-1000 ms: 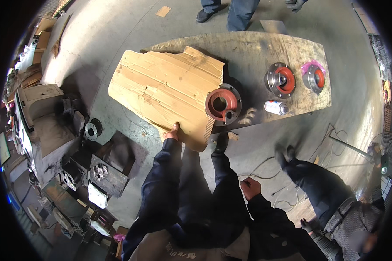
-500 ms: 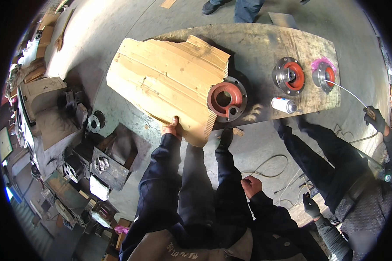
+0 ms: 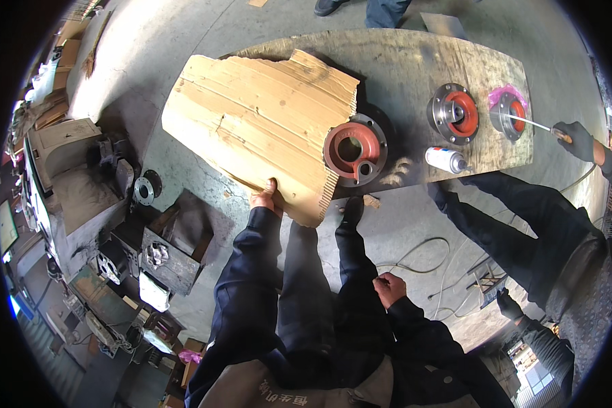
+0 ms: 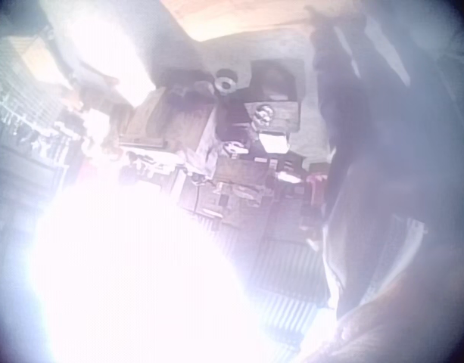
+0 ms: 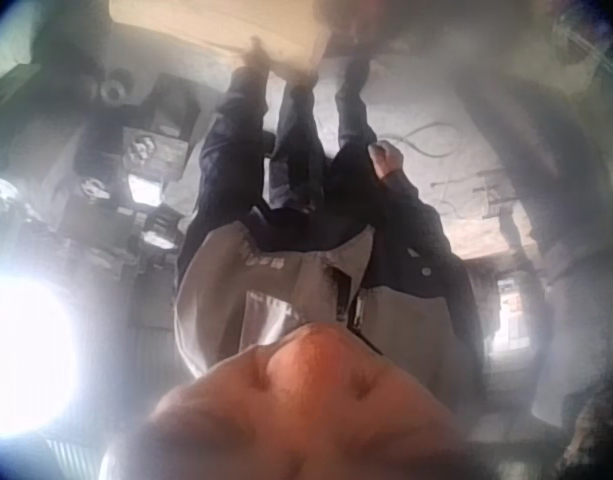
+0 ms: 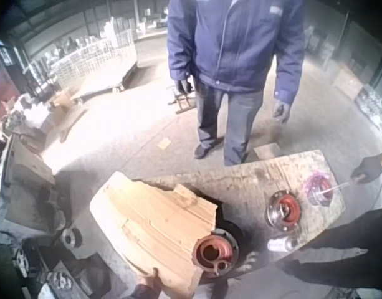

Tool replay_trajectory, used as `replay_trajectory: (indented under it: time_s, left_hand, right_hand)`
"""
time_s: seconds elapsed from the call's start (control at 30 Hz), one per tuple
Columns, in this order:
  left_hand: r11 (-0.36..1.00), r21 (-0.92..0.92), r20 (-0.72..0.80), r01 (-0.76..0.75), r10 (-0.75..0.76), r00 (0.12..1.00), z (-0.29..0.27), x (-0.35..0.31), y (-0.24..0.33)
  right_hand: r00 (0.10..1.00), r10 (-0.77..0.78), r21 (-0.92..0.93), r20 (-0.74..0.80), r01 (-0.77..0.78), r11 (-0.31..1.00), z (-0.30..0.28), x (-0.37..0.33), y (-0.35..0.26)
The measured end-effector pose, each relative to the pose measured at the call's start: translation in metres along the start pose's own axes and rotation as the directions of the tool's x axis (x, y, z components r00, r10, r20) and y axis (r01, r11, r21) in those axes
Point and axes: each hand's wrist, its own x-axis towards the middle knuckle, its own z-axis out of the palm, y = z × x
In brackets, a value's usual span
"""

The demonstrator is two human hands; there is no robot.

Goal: The person retrieves a spray can and a piece of cardboard from a cluttered storage area. They walk to a workbench where several metal parts are placed. The person positions the cardboard as a shield and sprays orange paint onto one of the metal parts while another person works nearby.

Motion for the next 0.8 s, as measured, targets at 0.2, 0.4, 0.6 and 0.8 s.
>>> replay_trajectory:
  time_s: [0.2, 0.4, 0.6, 0.8]
  left_hand:
    - [0.998, -0.045, -0.024, -0.035, 0.034, 0.999, 0.009, -0.011, 0.002]
    - [0.996, -0.081, 0.025, -0.037, 0.039, 0.999, 0.01, -0.01, 0.005]
    - [1.0, 0.001, 0.036, -0.011, 0.011, 0.999, 0.007, -0.006, 0.004]
    - [1.0, -0.009, 0.05, -0.015, 0.015, 0.999, 0.005, -0.006, 0.004]
  right_hand:
    - [0.999, -0.035, -0.02, -0.027, 0.034, 0.999, 0.003, 0.003, 0.004]
    - [1.0, 0.006, 0.041, 0.008, -0.007, 0.999, 0.005, 0.004, 0.012]
    - [1.0, -0.002, 0.033, -0.01, 0.002, 0.999, 0.01, 0.002, 0.015]
    - [0.999, 0.032, 0.091, -0.018, -0.03, 0.995, 0.01, -0.002, 0.004]
